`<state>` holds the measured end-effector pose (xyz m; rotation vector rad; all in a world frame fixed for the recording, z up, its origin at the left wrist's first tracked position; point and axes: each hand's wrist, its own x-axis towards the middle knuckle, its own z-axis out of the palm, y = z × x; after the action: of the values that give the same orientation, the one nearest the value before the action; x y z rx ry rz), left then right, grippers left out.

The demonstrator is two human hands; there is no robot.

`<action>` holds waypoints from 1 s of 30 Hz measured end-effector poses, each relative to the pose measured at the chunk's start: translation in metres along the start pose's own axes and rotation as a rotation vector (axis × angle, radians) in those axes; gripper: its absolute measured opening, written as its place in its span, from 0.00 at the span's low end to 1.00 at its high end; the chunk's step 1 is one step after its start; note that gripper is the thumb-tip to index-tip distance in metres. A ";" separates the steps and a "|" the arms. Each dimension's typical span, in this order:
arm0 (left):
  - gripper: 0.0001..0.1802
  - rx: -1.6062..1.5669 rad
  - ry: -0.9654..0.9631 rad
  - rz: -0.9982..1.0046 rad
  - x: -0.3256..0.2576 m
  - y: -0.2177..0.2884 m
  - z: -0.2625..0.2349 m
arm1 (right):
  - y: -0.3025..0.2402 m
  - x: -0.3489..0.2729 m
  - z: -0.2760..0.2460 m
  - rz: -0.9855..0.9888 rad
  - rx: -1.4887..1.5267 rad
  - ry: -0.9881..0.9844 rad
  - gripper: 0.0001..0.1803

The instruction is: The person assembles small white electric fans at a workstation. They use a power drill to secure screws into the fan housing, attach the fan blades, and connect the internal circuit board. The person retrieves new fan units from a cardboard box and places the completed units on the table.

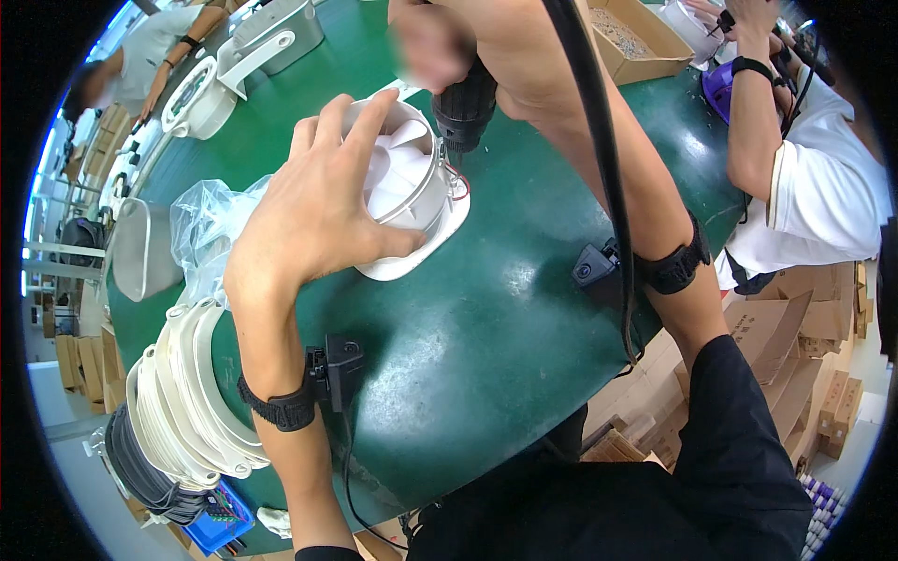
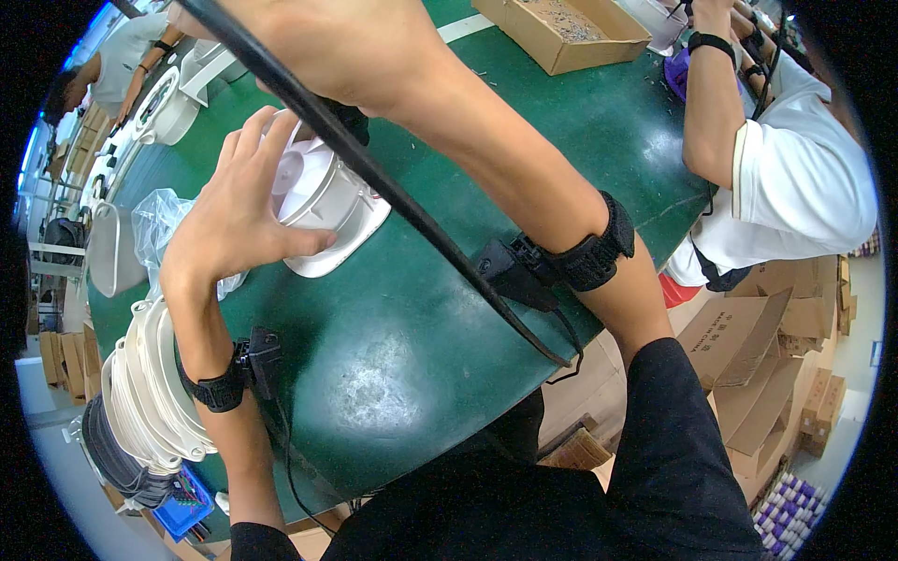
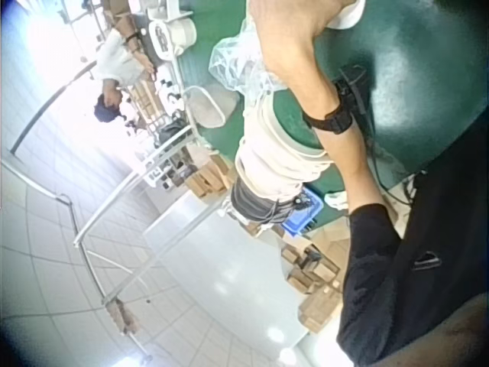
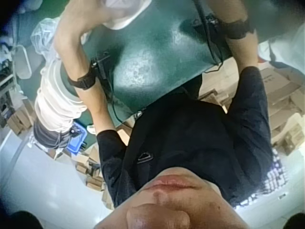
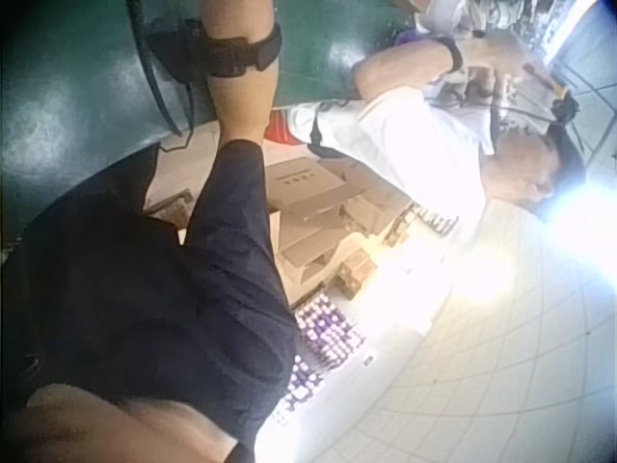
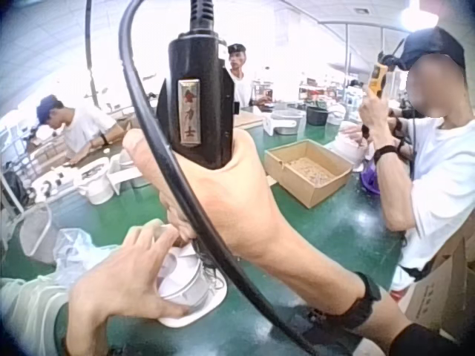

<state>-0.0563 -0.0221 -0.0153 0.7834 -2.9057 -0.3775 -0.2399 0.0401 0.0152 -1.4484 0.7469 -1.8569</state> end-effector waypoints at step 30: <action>0.52 0.019 0.168 0.049 0.011 0.009 0.009 | -0.017 0.004 -0.010 0.010 0.076 0.028 0.16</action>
<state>-0.0716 -0.0179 -0.0205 0.7084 -2.7689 -0.2662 -0.2533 0.0475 0.0281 -1.3712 0.6883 -1.8805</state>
